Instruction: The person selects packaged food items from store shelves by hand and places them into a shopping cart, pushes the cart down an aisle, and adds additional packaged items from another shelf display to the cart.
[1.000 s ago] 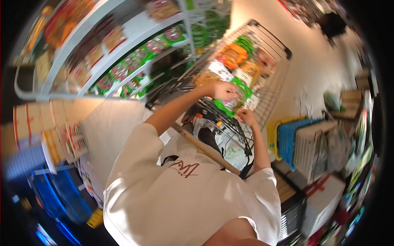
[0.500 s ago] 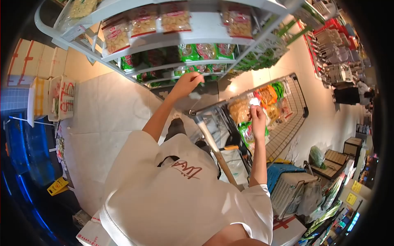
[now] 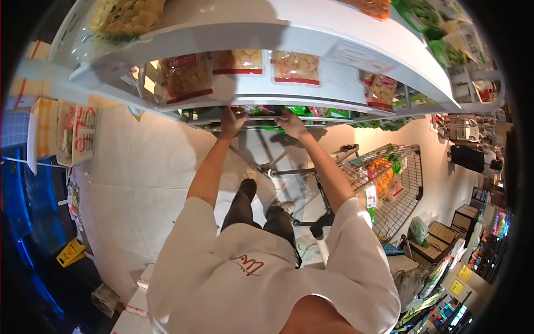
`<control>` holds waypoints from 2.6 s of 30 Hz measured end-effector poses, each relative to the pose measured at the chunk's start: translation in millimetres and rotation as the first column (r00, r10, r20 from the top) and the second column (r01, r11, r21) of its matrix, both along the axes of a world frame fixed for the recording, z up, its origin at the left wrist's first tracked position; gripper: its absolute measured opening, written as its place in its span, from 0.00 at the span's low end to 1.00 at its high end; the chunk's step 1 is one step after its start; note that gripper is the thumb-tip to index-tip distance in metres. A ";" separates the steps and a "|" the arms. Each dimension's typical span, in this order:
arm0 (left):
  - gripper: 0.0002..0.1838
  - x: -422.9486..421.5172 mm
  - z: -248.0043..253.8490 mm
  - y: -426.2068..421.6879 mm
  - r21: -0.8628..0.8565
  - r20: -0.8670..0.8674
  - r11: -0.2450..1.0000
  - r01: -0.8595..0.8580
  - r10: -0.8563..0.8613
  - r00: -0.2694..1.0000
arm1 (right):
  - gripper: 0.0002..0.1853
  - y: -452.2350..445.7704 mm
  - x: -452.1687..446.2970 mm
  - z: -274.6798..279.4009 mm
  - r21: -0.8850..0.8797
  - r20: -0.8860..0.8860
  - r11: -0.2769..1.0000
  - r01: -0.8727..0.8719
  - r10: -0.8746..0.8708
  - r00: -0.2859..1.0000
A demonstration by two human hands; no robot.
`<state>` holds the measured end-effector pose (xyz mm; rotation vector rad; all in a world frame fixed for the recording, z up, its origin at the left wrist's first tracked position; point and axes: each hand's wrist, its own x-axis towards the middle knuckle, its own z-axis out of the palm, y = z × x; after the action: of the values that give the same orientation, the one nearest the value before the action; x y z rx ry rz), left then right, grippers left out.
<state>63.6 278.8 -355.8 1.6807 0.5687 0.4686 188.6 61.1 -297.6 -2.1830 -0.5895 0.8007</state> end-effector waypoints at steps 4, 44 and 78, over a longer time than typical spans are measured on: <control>0.30 18.1 -37.1 35.2 0.389 0.063 0.920 -0.036 0.012 0.998 | 0.29 61.6 12.8 -50.0 0.188 -0.089 0.982 0.035 -0.019 0.996; 0.13 -70.1 280.9 -360.9 -0.549 0.195 0.204 0.810 -0.911 0.362 | 0.36 -339.9 -277.9 238.5 0.402 -0.640 0.325 0.856 -0.569 0.517; 0.16 -152.8 314.9 -573.7 -0.350 0.063 0.123 0.929 -0.986 0.154 | 0.29 -520.3 -372.0 248.2 0.632 -0.472 0.040 0.774 -0.772 0.425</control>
<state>-89.2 -294.9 -40.9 1.4041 -0.4448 -0.7784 -183.4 -459.1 -49.4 -1.2321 0.3285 -0.1504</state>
